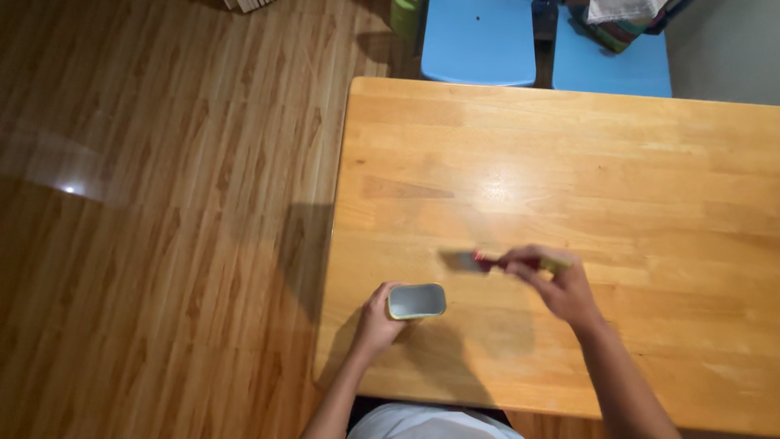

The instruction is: The person applies a finish to a wooden table using a paintbrush and a small metal tin. They repeatedly dip the brush into the tin and spread the finish across the table surface in long strokes.

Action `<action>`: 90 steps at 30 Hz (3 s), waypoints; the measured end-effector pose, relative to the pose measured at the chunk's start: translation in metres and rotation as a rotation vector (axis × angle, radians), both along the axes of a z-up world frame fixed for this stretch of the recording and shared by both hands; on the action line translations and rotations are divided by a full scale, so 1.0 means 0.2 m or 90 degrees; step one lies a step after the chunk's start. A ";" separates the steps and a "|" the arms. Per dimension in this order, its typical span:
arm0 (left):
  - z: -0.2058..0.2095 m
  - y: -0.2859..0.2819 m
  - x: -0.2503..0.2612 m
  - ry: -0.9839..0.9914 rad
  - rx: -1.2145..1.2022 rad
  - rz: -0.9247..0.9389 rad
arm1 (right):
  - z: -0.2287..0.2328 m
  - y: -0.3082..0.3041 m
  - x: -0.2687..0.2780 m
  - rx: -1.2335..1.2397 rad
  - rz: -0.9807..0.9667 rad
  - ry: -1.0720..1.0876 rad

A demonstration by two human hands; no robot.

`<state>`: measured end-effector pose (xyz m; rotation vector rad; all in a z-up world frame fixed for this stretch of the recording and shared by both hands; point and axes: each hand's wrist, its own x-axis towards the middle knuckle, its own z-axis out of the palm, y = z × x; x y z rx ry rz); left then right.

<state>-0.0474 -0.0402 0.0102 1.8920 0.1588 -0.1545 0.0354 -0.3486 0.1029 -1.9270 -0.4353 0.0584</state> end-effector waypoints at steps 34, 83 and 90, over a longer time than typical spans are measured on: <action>0.04 -0.04 -0.12 -0.109 0.052 -0.075 | 0.19 0.37 -0.34 -0.301 0.454 -0.212; -0.04 0.69 -0.30 0.004 -0.006 -0.032 | -0.62 0.44 -0.04 -0.137 -0.478 0.086; -0.09 0.67 -0.30 -0.005 -0.020 -0.057 | -0.84 1.17 0.04 0.175 -0.272 0.232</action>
